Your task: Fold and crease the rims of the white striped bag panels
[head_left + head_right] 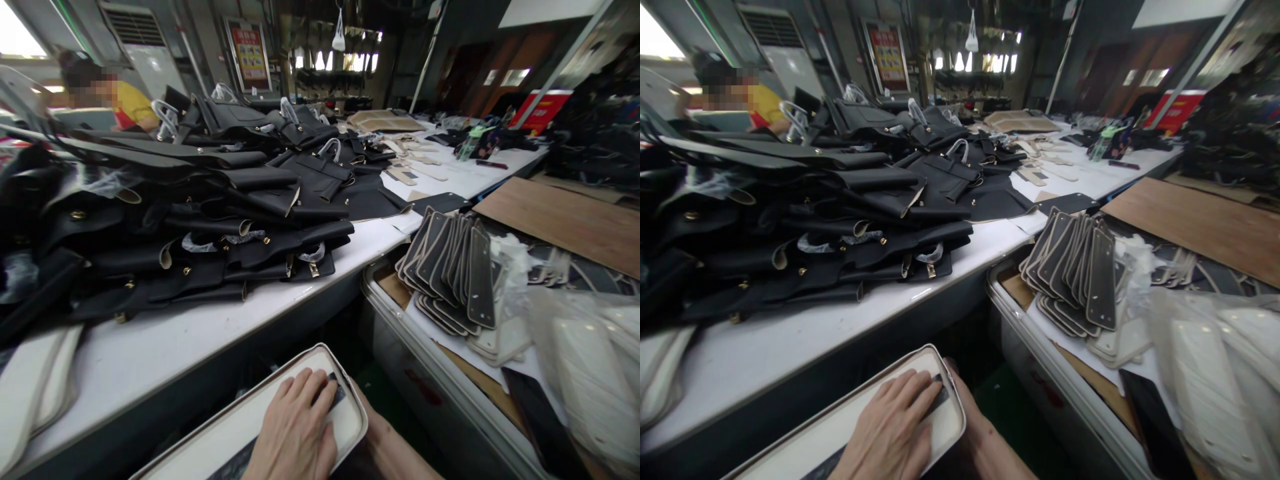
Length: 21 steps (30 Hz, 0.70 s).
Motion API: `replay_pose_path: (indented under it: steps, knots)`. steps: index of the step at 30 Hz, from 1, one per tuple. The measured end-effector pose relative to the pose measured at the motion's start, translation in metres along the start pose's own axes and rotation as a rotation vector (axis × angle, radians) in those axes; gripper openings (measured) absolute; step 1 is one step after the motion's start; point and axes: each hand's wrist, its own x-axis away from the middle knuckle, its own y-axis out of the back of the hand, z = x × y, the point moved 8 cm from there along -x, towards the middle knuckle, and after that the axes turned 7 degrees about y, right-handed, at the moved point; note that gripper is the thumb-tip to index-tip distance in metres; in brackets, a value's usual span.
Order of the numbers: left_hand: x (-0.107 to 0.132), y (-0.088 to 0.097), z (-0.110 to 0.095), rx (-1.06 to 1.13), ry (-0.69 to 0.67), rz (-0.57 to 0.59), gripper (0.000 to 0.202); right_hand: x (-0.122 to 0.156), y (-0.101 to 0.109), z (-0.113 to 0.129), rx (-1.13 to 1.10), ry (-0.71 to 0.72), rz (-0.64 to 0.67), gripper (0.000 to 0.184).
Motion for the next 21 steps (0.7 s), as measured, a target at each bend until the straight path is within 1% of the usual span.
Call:
replay_pose_path:
  steps: [3, 6, 7, 9, 11, 13, 15, 16, 18, 21]
  knots:
    - [0.0, 0.0, 0.0, 0.009, -0.01, -0.026, 0.05, 0.01, -0.014, -0.002, -0.174, -0.187, 0.067, 0.05]
    - [0.0, 0.004, -0.001, 0.019, -0.015, -0.062, 0.048, 0.022, -0.03, 0.006, -0.39, -0.34, 0.077, 0.052]
    - [0.0, 0.004, -0.001, 0.022, -0.015, -0.067, 0.048, 0.026, -0.034, 0.01, -0.413, -0.369, 0.062, 0.053]
    - [0.0, 0.005, -0.001, 0.028, -0.018, -0.072, 0.049, 0.035, -0.036, 0.02, -0.356, -0.371, 0.003, 0.056]
    - [0.001, 0.003, 0.0, 0.035, -0.02, -0.072, 0.049, 0.045, -0.034, 0.031, -0.248, -0.292, -0.072, 0.057]
    - [0.001, 0.0, 0.002, 0.043, -0.015, -0.065, 0.049, 0.052, -0.028, 0.048, -0.088, -0.132, -0.113, 0.052]
    - [0.001, -0.002, 0.003, 0.054, -0.011, -0.071, 0.049, 0.058, -0.023, 0.063, 0.126, 0.036, -0.081, 0.047]
    - [0.001, -0.002, 0.003, 0.059, -0.012, -0.077, 0.048, 0.059, -0.021, 0.068, 0.249, 0.098, -0.054, 0.045]
    - [0.001, -0.002, 0.003, 0.063, -0.018, -0.091, 0.046, 0.059, -0.014, 0.073, 0.5, 0.164, -0.027, 0.041]
    - [0.001, -0.002, 0.003, 0.059, -0.024, -0.099, 0.047, 0.055, -0.002, 0.079, 0.799, 0.203, -0.075, 0.038]
